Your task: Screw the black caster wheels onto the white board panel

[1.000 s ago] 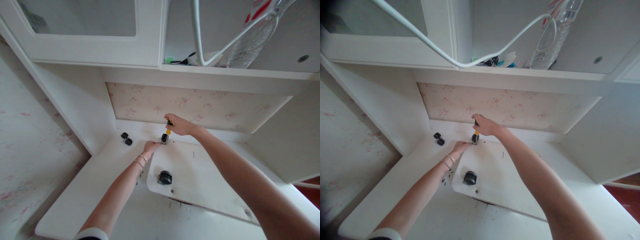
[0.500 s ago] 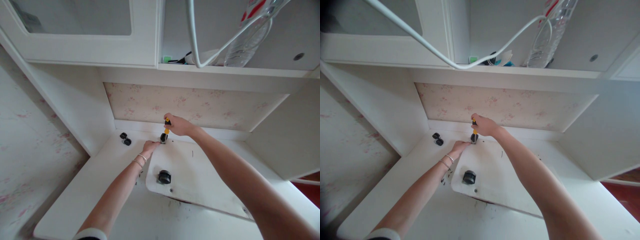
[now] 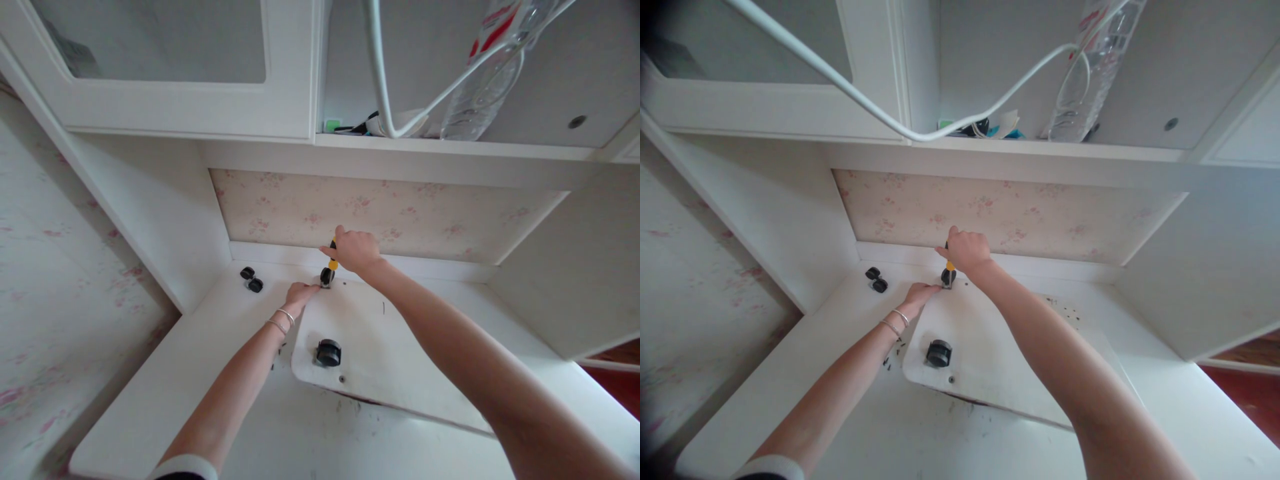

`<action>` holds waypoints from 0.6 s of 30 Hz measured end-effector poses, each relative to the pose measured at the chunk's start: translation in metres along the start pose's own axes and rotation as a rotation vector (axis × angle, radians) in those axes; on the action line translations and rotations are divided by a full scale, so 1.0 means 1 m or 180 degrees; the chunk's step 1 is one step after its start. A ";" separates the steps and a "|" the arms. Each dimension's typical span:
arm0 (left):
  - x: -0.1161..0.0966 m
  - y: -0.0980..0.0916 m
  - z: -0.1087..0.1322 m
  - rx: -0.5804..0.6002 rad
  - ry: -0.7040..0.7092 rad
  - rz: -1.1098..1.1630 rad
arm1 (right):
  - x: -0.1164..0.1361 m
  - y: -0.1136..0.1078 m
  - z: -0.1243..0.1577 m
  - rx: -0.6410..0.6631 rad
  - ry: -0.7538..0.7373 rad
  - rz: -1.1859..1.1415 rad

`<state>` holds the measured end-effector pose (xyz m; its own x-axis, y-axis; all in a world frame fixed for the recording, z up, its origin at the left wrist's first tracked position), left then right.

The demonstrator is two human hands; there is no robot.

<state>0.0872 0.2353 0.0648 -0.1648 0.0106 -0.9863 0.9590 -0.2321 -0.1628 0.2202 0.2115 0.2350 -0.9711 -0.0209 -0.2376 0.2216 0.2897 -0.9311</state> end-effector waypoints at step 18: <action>0.065 -0.133 0.080 -0.0323 -0.0013 -0.1449 | -0.041 -0.021 0.041 -0.0486 0.0592 -0.0537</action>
<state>-0.0697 0.1895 0.0243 -0.5749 0.0853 -0.8138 0.8065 -0.1084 -0.5811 0.2592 0.1666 0.2534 -0.9958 0.0907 -0.0152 0.0536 0.4380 -0.8974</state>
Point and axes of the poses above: each hand's wrist, its own z-axis away from the middle knuckle, its own y-axis out of the palm, x = y × z, the point moved 6 cm from there along -z, towards the middle knuckle, and after that the axes turned 6 degrees about z, right-handed, at the moved point
